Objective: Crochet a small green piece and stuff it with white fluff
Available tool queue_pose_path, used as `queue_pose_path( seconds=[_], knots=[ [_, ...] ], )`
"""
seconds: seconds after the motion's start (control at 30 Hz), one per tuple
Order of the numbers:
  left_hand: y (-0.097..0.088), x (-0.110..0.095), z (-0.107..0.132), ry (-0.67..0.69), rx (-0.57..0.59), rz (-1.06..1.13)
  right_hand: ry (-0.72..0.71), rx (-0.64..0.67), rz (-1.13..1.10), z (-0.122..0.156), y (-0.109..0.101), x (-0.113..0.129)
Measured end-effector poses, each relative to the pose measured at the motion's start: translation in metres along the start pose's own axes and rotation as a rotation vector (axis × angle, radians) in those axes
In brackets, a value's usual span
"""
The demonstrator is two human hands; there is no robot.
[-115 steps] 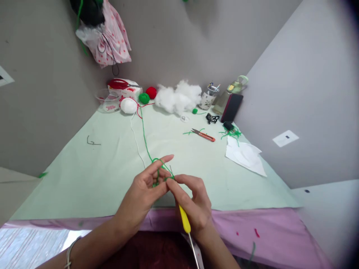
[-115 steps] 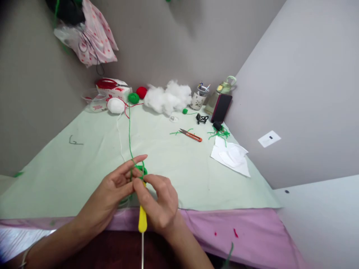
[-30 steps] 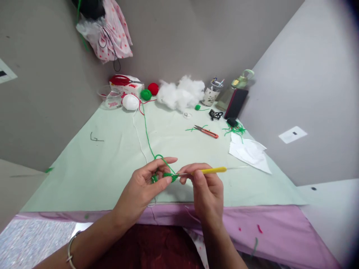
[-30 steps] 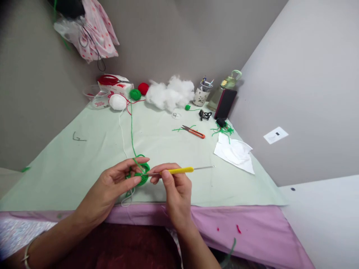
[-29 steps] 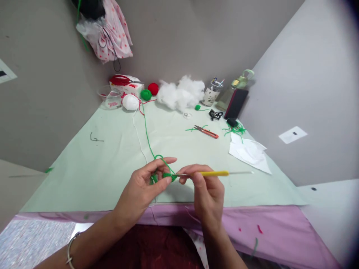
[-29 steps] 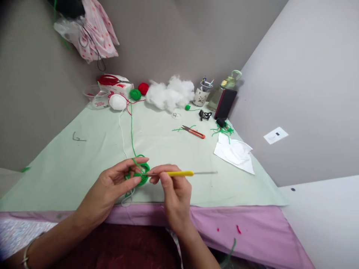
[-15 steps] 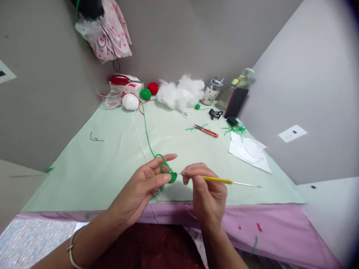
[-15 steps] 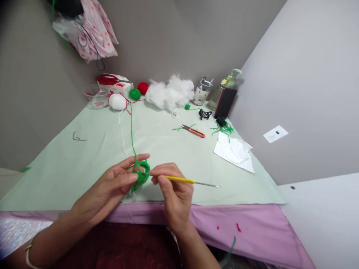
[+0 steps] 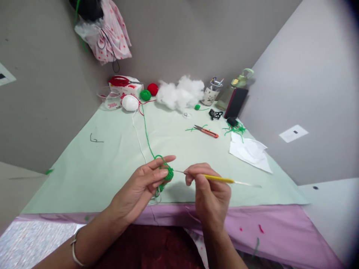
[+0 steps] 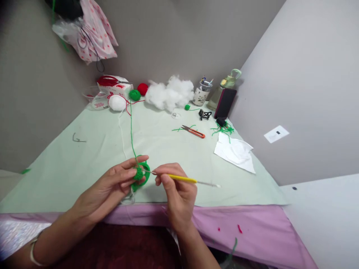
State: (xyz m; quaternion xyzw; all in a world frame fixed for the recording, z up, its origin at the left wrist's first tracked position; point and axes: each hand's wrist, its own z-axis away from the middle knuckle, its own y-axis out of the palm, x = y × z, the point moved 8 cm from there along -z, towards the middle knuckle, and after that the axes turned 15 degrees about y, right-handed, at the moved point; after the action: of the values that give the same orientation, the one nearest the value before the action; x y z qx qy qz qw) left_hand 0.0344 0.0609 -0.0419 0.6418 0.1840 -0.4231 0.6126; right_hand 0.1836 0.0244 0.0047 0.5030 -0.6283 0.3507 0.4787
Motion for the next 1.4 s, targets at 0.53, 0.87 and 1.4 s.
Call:
queue_pose_path(
  seconds=[0.53, 0.87, 1.4],
  knots=[
    [-0.002, -0.017, 0.006, 0.229, 0.065, -0.429, 0.294, 0.100, -0.355, -0.011, 0.007, -0.025],
    [0.000, -0.028, 0.008, 0.353, 0.049, -0.674, 0.027, 0.135, -0.005, 0.001, 0.004, 0.001],
    [0.013, -0.044, 0.015, 0.572, 0.031, -0.762, -0.467, 0.077, 0.606, 0.032, 0.019, 0.026]
  ],
)
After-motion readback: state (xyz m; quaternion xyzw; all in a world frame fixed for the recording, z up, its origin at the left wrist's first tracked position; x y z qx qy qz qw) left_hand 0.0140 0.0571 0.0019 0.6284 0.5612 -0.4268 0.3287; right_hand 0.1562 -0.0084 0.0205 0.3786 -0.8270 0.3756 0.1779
